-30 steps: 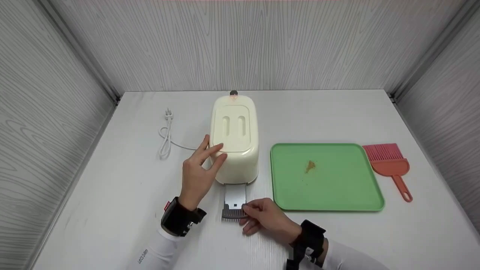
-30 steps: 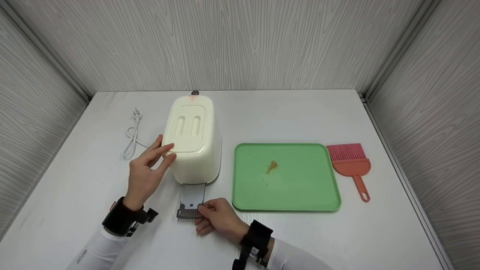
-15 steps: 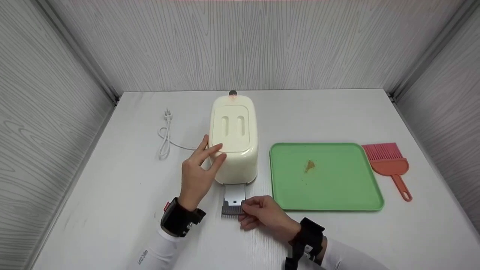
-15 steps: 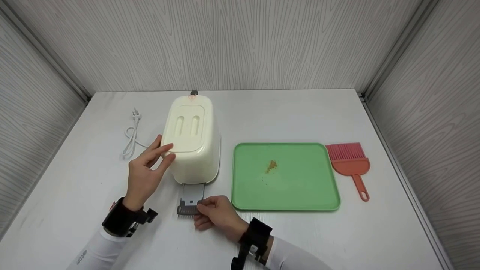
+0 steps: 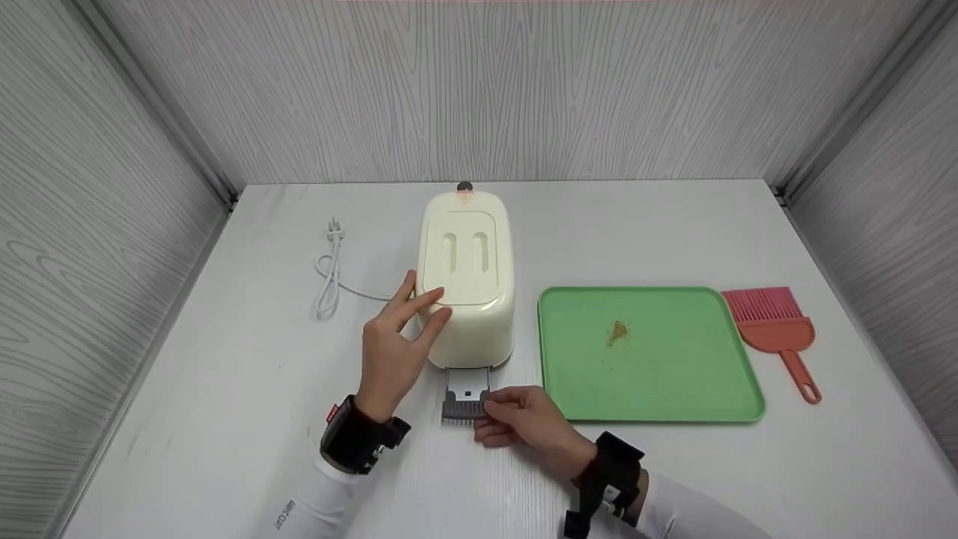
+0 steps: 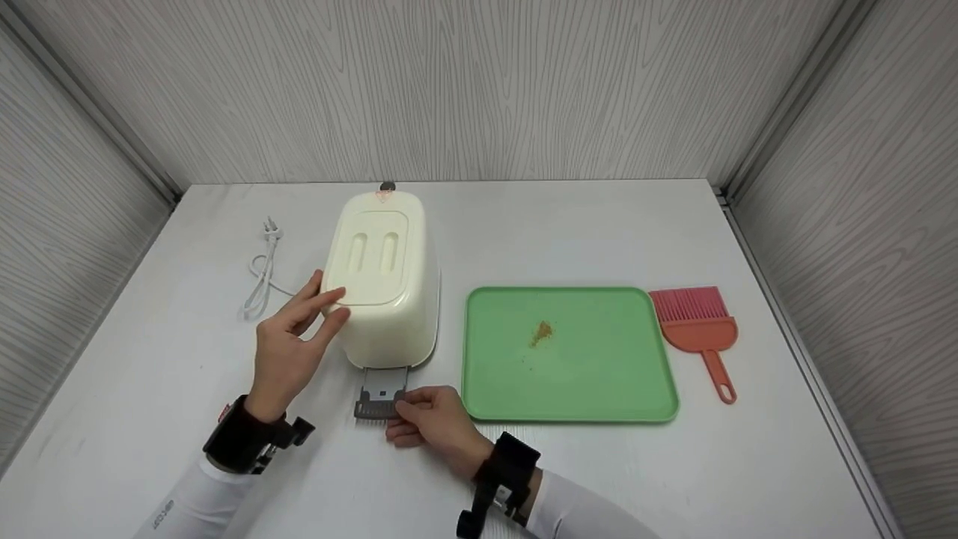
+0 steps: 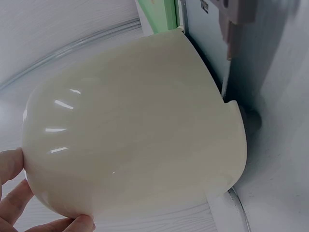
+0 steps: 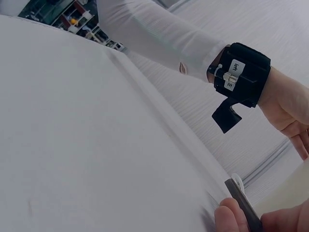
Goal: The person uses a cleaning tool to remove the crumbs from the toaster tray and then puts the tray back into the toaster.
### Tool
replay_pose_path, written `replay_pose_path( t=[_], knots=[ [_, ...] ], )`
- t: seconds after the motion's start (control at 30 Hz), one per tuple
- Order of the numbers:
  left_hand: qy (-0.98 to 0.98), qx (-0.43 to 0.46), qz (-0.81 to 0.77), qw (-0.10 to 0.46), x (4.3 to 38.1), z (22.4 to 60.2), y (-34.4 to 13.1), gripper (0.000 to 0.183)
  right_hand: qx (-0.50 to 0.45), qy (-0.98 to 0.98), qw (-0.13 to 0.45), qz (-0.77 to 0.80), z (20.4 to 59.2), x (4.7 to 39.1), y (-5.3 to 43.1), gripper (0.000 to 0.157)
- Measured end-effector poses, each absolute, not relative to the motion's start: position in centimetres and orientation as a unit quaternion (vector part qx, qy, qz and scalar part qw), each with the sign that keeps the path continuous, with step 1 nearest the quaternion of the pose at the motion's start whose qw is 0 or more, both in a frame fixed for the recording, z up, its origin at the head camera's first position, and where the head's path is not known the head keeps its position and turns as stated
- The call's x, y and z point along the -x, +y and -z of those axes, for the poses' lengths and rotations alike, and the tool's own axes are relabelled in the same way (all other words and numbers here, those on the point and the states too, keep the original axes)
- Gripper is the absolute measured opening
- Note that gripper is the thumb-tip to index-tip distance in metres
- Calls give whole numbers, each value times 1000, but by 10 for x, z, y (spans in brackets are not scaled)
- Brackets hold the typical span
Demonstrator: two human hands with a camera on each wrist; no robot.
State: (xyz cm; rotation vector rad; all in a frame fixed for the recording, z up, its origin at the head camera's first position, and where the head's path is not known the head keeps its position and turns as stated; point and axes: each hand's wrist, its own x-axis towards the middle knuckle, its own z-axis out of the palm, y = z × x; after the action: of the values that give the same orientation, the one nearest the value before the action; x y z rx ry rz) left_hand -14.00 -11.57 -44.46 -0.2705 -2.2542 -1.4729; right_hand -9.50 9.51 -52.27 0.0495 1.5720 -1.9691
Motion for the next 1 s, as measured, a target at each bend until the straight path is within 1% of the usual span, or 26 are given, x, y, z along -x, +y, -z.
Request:
replay_pose_path(
  t=[0.27,0.87,1.0],
  knots=[
    [-814,98,530,216,140,445,-116,31,-40,590,298,750,524,97,94,36],
    [-810,101,534,221,141,446,-116,30,-88,576,270,767,521,101,89,33],
    [-810,100,536,217,141,446,-116,30,-88,576,263,769,522,101,88,34]
  ],
)
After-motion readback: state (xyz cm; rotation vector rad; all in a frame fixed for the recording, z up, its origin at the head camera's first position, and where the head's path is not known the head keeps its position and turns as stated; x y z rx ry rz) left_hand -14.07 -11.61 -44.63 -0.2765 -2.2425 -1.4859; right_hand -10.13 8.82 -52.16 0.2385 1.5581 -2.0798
